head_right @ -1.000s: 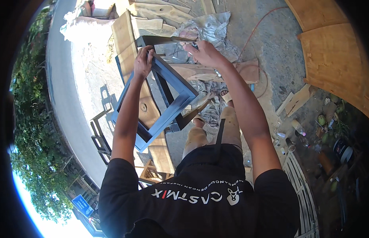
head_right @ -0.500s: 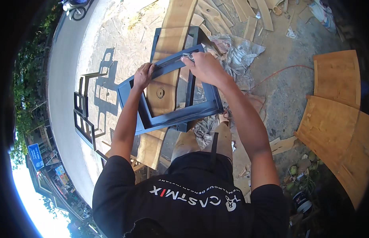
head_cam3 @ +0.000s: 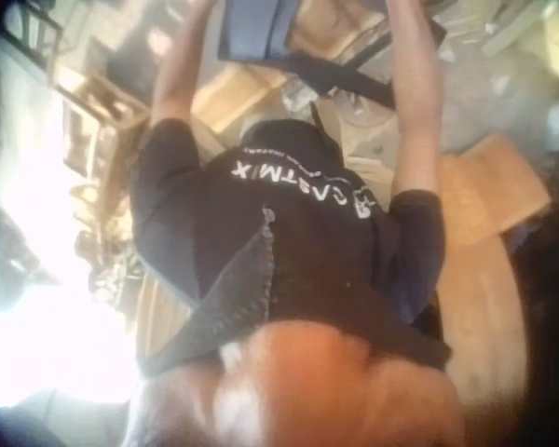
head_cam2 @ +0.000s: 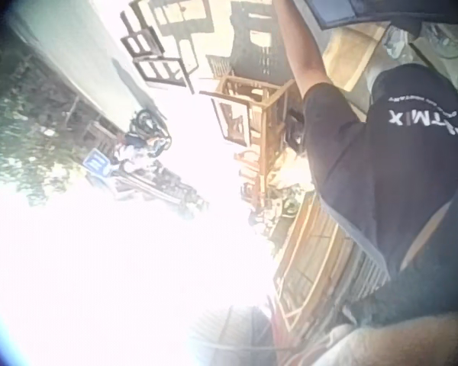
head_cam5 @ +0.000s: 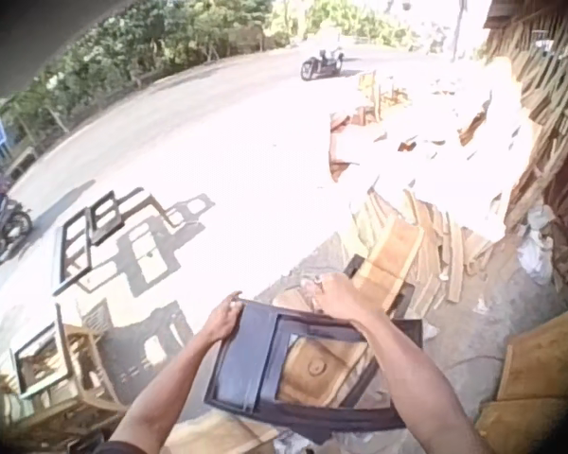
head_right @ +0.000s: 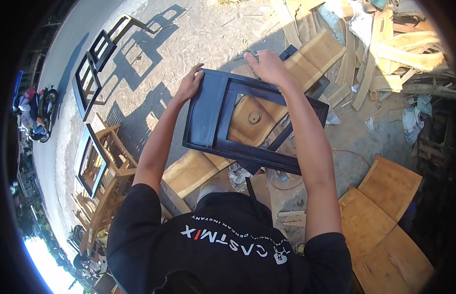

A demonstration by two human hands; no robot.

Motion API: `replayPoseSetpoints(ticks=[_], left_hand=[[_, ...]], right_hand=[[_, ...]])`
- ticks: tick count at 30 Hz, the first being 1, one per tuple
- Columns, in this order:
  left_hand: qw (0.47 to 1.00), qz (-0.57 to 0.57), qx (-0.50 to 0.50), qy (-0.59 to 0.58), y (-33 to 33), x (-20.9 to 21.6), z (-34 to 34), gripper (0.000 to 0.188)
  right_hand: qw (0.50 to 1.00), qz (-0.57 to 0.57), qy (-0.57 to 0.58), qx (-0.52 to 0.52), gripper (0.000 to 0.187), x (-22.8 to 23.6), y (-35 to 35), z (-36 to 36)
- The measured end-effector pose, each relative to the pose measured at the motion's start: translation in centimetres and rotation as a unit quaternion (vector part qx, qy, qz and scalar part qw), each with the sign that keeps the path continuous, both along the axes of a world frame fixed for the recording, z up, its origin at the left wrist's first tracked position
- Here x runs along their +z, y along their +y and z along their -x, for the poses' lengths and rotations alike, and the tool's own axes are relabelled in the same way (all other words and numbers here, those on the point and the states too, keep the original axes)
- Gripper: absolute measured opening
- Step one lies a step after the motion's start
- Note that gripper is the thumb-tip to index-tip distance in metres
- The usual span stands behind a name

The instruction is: The person paints wooden window frames using a spray gun. The person applies paint to the frames, wipes them with a cloth, and moves the finished frames to a stack.

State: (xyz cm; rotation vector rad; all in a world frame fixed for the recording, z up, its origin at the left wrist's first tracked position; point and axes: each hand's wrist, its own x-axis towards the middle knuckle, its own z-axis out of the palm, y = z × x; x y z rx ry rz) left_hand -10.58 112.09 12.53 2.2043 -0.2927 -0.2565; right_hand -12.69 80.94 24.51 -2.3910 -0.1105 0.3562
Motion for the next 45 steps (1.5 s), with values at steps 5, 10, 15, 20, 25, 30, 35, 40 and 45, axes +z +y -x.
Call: replayPoseSetpoints(ticks=[5, 10, 15, 20, 25, 30, 35, 40, 45], left_hand=[[0.991, 0.107, 0.037, 0.068, 4.8, -3.9, 6.6, 0.057], [0.989, 0.101, 0.077, 0.076, 5.0, 0.1, 13.1, 0.053], [0.991, 0.043, 0.119, 0.044, 6.4, 1.4, 20.8, 0.054], [0.978, 0.042, 0.205, -0.006, 5.8, 0.1, 25.5, 0.057], [0.926, 0.148, 0.340, 0.072, 3.0, 0.6, 27.0, 0.056], [0.935, -0.073, 0.329, -0.109, 0.5, 0.5, 27.7, 0.056], [0.935, -0.276, 0.128, -0.183, -4.6, 2.7, 26.8, 0.058], [0.952, -0.203, -0.149, -0.173, -8.6, 1.8, 28.2, 0.058], [0.909, -0.143, -0.347, -0.179, -14.1, 0.8, 29.9, 0.045]], right_hand=[[0.979, -0.042, 0.049, 0.195, 0.056, 3.2, 6.7, 3.9], [0.978, 0.091, 0.009, 0.187, 0.053, 4.9, 9.9, 6.0], [0.982, 0.101, -0.006, 0.159, 0.049, 3.7, 8.1, 10.9], [0.964, -0.024, 0.057, 0.258, 0.049, 3.6, 7.8, 16.2], [0.970, 0.048, 0.062, 0.230, 0.049, 1.9, 3.6, 18.8], [0.976, -0.009, 0.091, 0.196, 0.047, 3.1, 1.7, 21.0], [0.997, 0.022, -0.073, -0.009, 0.046, -1.0, 2.4, 16.5], [0.979, 0.174, -0.089, -0.055, 0.052, 1.5, -6.1, 17.3], [0.983, 0.164, 0.086, 0.022, 0.051, 3.9, -14.5, 27.8]])
